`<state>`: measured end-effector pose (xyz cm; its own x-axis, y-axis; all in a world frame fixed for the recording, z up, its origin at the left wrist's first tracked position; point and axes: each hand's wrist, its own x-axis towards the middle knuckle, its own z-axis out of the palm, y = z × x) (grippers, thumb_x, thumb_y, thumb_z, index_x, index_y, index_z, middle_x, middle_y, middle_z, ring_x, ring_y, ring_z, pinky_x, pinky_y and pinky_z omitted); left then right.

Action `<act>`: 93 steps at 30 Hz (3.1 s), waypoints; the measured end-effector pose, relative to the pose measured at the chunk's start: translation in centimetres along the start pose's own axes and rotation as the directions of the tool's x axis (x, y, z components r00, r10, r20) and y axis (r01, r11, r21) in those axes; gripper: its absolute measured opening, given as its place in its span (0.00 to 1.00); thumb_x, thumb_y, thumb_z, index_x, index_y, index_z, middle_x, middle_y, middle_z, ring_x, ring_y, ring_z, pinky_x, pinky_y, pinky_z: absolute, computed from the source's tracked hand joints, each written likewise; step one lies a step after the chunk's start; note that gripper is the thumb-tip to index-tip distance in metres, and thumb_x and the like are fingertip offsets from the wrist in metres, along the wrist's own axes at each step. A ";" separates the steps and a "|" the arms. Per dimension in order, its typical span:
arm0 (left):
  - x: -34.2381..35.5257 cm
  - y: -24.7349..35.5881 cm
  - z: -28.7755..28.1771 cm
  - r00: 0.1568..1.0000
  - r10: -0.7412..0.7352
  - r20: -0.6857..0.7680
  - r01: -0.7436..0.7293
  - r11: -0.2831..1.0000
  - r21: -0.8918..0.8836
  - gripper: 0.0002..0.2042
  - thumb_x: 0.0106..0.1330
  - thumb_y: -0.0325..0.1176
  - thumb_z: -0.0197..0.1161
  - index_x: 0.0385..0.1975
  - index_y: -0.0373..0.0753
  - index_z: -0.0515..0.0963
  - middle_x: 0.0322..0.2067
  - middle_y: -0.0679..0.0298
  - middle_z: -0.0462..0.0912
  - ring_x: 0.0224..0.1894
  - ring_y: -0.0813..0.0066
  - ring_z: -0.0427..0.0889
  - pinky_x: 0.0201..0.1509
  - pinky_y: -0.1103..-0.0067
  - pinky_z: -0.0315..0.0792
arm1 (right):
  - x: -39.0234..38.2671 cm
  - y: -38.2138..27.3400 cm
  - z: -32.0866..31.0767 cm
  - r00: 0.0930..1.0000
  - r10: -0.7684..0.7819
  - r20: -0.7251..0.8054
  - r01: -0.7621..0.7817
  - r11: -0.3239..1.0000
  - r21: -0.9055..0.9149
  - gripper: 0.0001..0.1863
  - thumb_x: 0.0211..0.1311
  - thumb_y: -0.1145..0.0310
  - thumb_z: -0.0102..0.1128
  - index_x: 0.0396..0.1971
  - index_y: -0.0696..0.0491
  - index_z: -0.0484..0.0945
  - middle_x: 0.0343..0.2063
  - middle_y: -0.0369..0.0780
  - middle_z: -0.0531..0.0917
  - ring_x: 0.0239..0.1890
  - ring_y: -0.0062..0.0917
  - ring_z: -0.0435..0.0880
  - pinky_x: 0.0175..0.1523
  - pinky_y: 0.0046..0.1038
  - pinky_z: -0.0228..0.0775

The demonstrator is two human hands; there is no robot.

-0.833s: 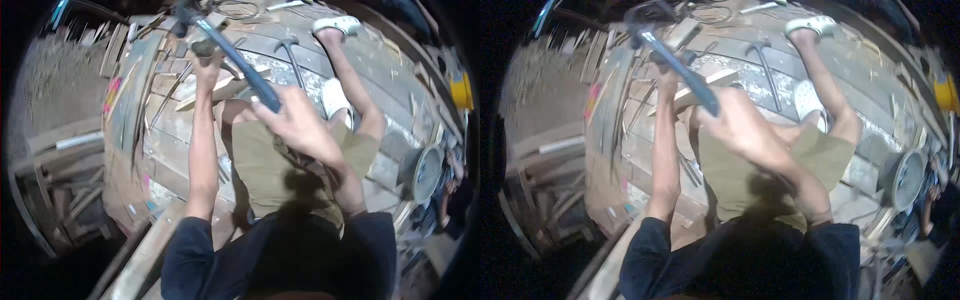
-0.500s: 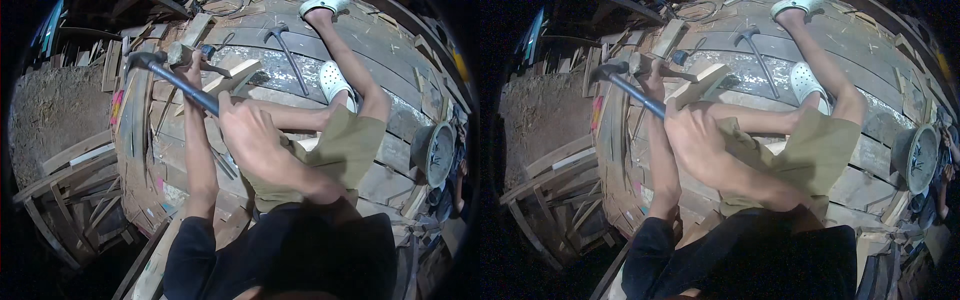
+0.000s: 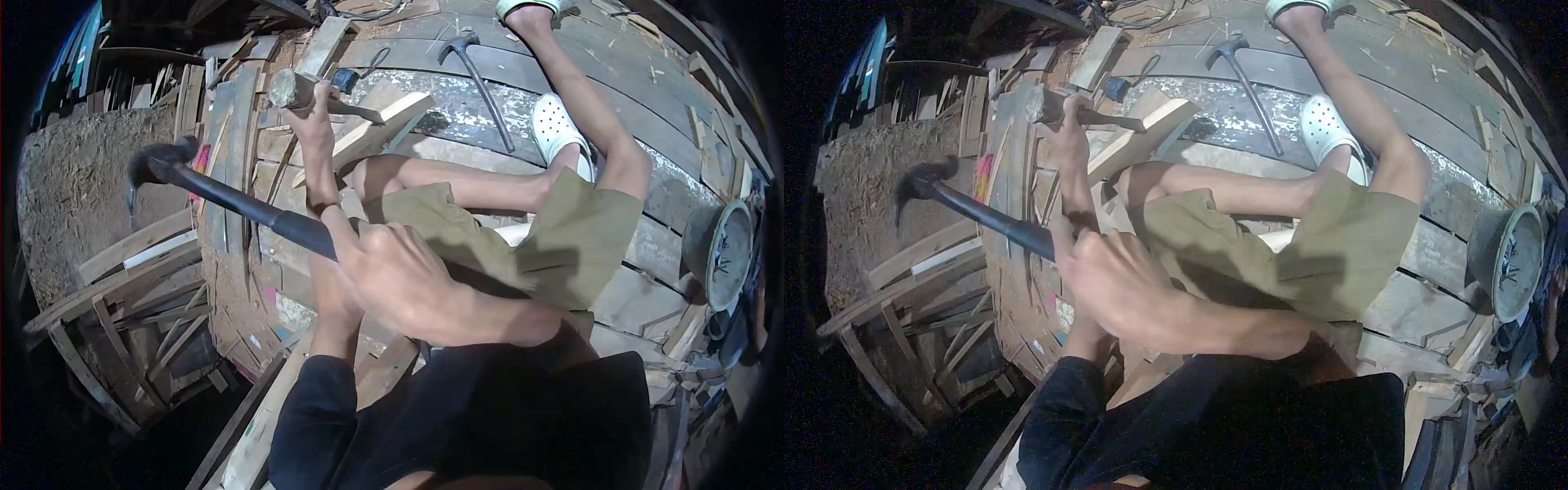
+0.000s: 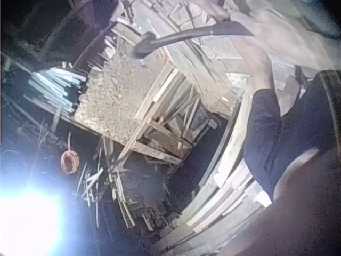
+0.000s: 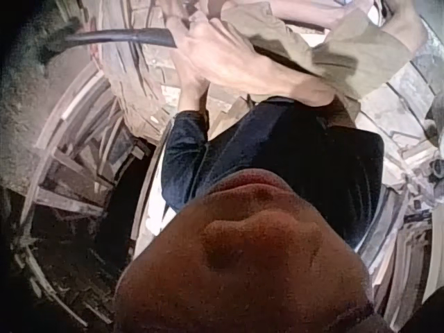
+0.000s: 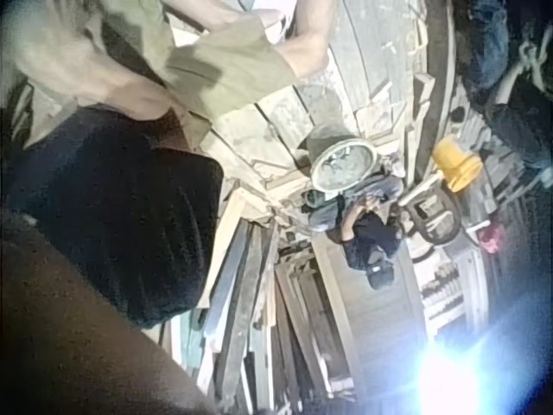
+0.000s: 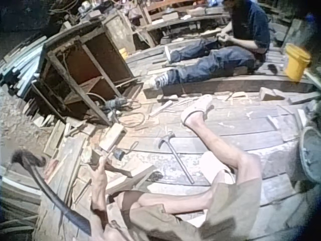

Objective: Using a hammer and a chisel to carve or shape a block of wood while sitting on a workshop floor.

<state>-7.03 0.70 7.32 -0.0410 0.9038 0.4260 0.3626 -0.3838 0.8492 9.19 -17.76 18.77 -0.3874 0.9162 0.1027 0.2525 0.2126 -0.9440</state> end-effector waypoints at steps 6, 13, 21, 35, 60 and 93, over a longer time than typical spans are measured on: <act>-0.2 -0.3 0.5 0.981 -0.176 -0.083 0.141 0.937 -0.320 0.07 0.62 0.28 0.62 0.25 0.34 0.75 0.23 0.65 0.78 0.26 0.79 0.76 0.32 0.79 0.71 | 1.9 0.9 -0.3 0.963 0.139 -0.231 -0.199 0.944 -0.262 0.10 0.56 0.77 0.53 0.35 0.63 0.65 0.19 0.55 0.77 0.25 0.51 0.81 0.28 0.46 0.73; -0.7 0.7 0.4 0.973 -0.228 -0.041 0.227 0.973 -0.043 0.10 0.61 0.34 0.59 0.20 0.37 0.74 0.21 0.67 0.76 0.25 0.79 0.72 0.33 0.80 0.67 | 1.7 3.8 -0.7 0.975 0.153 -0.163 -0.159 0.987 -0.026 0.09 0.59 0.75 0.52 0.36 0.64 0.66 0.17 0.57 0.76 0.25 0.55 0.78 0.28 0.45 0.70; 0.0 -1.2 0.4 0.979 -0.148 -0.137 0.150 0.989 -0.002 0.06 0.61 0.30 0.61 0.26 0.34 0.75 0.24 0.66 0.78 0.27 0.79 0.75 0.35 0.79 0.70 | -0.1 0.7 -1.0 0.984 0.175 -0.012 -0.171 0.973 0.155 0.15 0.57 0.74 0.57 0.41 0.64 0.66 0.16 0.55 0.75 0.23 0.53 0.78 0.26 0.44 0.69; -0.8 1.5 -0.1 0.973 -0.223 -0.056 0.230 0.961 0.154 0.11 0.63 0.32 0.60 0.20 0.34 0.75 0.24 0.67 0.78 0.26 0.76 0.73 0.37 0.77 0.69 | 1.5 4.0 -0.1 0.982 0.154 -0.110 -0.152 0.988 0.029 0.13 0.55 0.77 0.55 0.38 0.67 0.66 0.19 0.57 0.77 0.28 0.55 0.79 0.30 0.47 0.71; -0.8 0.0 -0.5 0.989 -0.146 -0.027 0.148 0.974 0.170 0.06 0.63 0.30 0.61 0.29 0.34 0.75 0.24 0.67 0.78 0.25 0.79 0.74 0.32 0.78 0.70 | 2.2 3.8 0.0 0.956 0.283 -0.083 -0.266 0.948 0.174 0.10 0.58 0.74 0.56 0.38 0.61 0.70 0.19 0.56 0.77 0.29 0.56 0.78 0.31 0.49 0.68; 0.6 -1.7 -1.2 0.992 -0.124 0.021 0.125 0.964 -0.234 0.15 0.57 0.28 0.69 0.36 0.33 0.68 0.22 0.64 0.78 0.24 0.78 0.79 0.27 0.83 0.73 | -5.9 6.6 -7.1 0.745 0.581 -0.328 -0.530 0.814 0.238 0.09 0.60 0.71 0.56 0.35 0.63 0.75 0.19 0.35 0.74 0.23 0.16 0.71 0.28 0.24 0.64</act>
<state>-8.79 1.71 6.54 -0.0663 0.9481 0.3110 0.1271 -0.3011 0.9451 19.44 -19.32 14.20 0.1485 0.9175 -0.3691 0.2002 -0.3934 -0.8973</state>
